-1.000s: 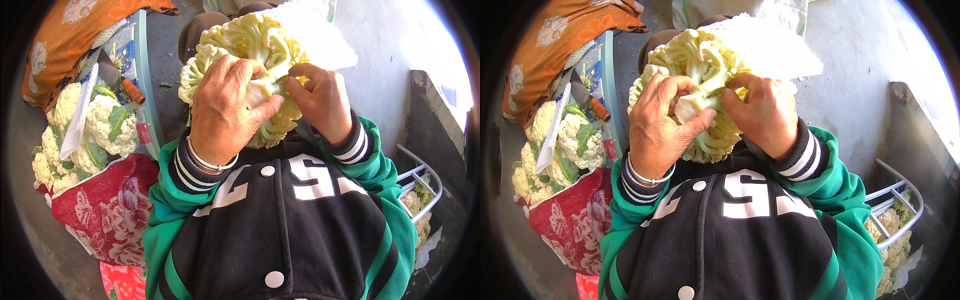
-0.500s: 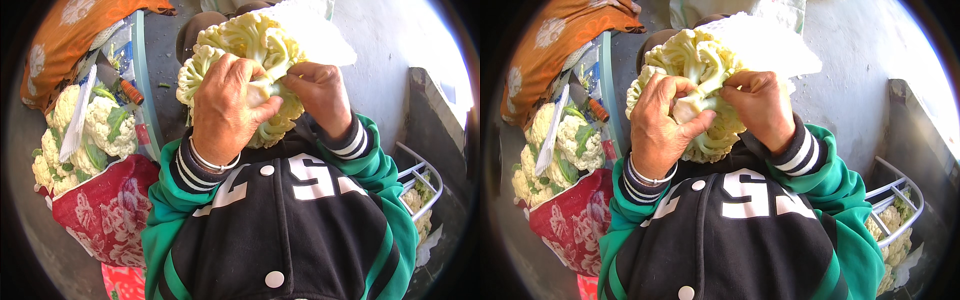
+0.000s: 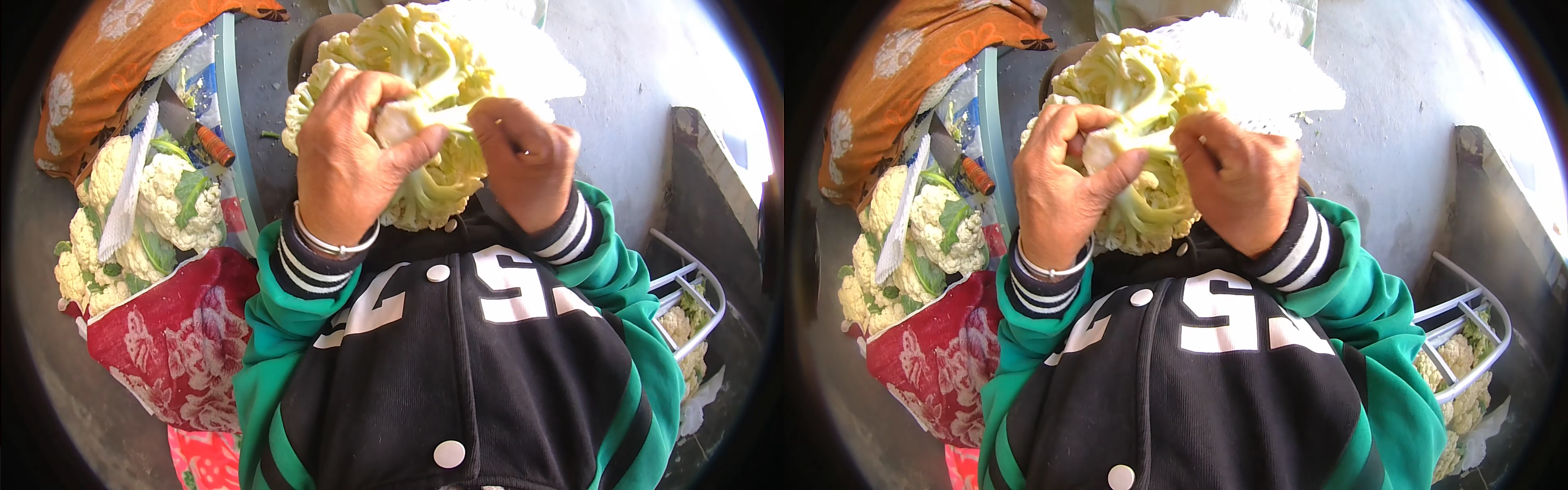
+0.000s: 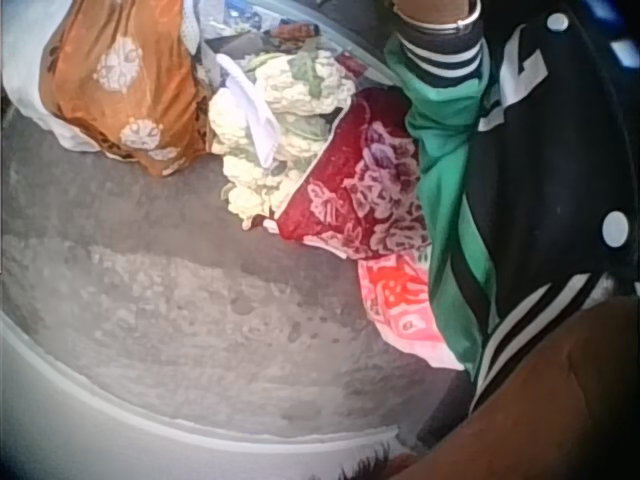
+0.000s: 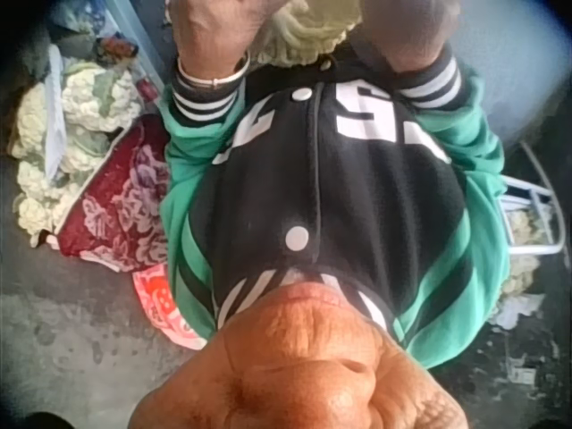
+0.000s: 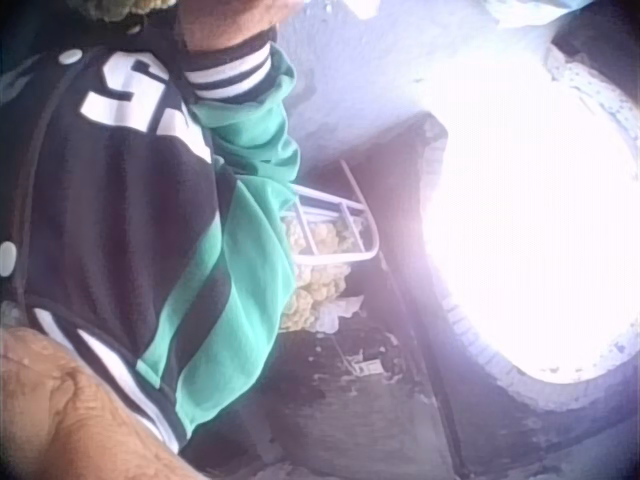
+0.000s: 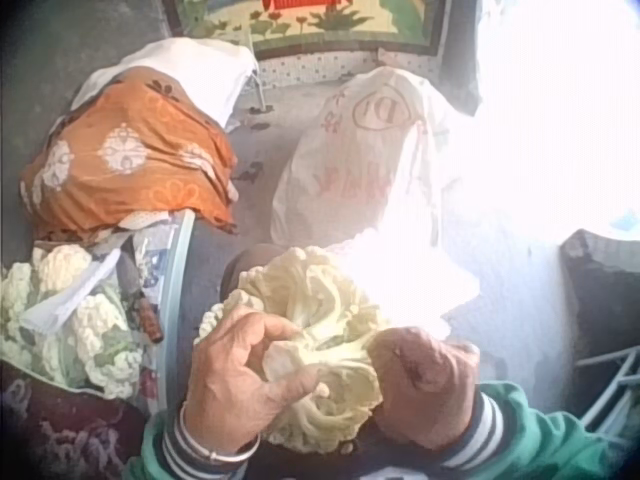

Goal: The person holds a head of cauliflower and uses a large knife to trim the stem and outer leaves. They then use their hands to pull away additional leaves and florets, continuing to clean the cauliflower head.

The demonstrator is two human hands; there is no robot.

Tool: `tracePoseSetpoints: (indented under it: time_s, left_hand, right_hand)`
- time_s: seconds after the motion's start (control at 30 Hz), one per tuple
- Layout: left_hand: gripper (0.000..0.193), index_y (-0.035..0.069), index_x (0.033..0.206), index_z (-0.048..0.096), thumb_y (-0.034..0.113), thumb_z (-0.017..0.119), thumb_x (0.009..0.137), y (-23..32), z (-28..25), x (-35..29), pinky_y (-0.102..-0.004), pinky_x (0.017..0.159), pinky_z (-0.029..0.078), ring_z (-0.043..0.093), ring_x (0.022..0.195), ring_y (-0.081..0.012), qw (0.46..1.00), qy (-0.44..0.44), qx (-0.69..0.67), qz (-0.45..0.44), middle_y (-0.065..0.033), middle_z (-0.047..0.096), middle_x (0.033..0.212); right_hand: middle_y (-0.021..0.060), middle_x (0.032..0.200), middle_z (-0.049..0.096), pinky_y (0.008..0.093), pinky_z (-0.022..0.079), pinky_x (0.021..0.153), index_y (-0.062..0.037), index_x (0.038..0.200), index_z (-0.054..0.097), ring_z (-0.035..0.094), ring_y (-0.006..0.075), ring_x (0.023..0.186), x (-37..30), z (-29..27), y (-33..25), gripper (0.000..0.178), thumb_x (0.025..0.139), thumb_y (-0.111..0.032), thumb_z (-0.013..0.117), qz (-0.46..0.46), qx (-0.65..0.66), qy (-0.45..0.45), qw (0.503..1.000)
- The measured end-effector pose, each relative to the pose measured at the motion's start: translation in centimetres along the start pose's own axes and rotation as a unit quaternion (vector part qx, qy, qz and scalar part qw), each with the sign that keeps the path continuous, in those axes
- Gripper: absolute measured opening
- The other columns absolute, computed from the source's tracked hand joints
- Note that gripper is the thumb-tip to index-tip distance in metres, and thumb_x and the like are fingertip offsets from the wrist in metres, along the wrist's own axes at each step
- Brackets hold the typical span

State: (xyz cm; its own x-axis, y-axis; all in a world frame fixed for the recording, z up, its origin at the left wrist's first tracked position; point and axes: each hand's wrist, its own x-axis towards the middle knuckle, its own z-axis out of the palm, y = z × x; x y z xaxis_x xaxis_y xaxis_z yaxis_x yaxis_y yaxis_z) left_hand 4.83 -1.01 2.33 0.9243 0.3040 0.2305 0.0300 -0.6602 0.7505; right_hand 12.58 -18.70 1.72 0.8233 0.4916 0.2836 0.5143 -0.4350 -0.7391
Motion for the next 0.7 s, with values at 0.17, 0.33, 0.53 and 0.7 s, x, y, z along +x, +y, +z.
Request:
tracePoseSetpoints:
  time_s: [0.17,0.33,0.53,0.7]
  left_hand:
    - [0.048,0.002,0.102,0.068,0.037,0.089,0.077,-0.6,-0.7,0.1,-0.0302,0.072,0.055,0.065,0.079,-0.0183,0.999,-0.010,-0.023,-0.022,-0.0088,0.063,0.095]
    - [0.048,0.001,0.103,0.069,0.035,0.090,0.077,-0.7,-0.7,0.2,-0.0277,0.070,0.051,0.058,0.077,-0.0153,0.999,-0.010,-0.031,-0.017,-0.0056,0.062,0.094]
    - [0.045,0.000,0.105,0.069,0.029,0.090,0.077,-0.7,-0.4,0.1,-0.0236,0.066,0.042,0.046,0.073,-0.0087,0.999,-0.008,-0.037,-0.008,0.0001,0.059,0.091]
    - [0.045,0.000,0.106,0.069,0.031,0.089,0.079,-1.2,-0.5,0.5,-0.0222,0.067,0.043,0.048,0.075,-0.0069,0.997,-0.015,-0.066,-0.030,0.0010,0.058,0.090]
  right_hand:
    - [0.0056,0.059,0.056,0.0255,0.040,0.047,-0.0096,0.095,0.072,0.049,0.0081,0.049,1.3,-3.4,3.9,0.003,0.093,-0.008,0.071,0.013,-0.079,0.177,0.981]
    - [0.0087,0.072,0.069,0.0358,0.052,0.060,-0.0113,0.096,0.074,0.068,0.0235,0.063,1.1,-8.4,9.4,0.008,0.093,-0.014,0.067,0.054,-0.333,0.147,0.930]
    - [0.0115,0.107,0.070,0.0404,0.055,0.078,-0.0073,0.102,0.070,0.071,0.0338,0.093,-0.3,-8.2,9.7,0.013,0.089,-0.008,0.068,0.117,-0.423,0.016,0.898]
    - [0.0104,0.098,0.071,0.0372,0.056,0.075,-0.0050,0.094,0.070,0.072,0.0309,0.087,0.2,-6.0,8.1,0.009,0.086,-0.003,0.070,0.009,-0.294,0.066,0.953]
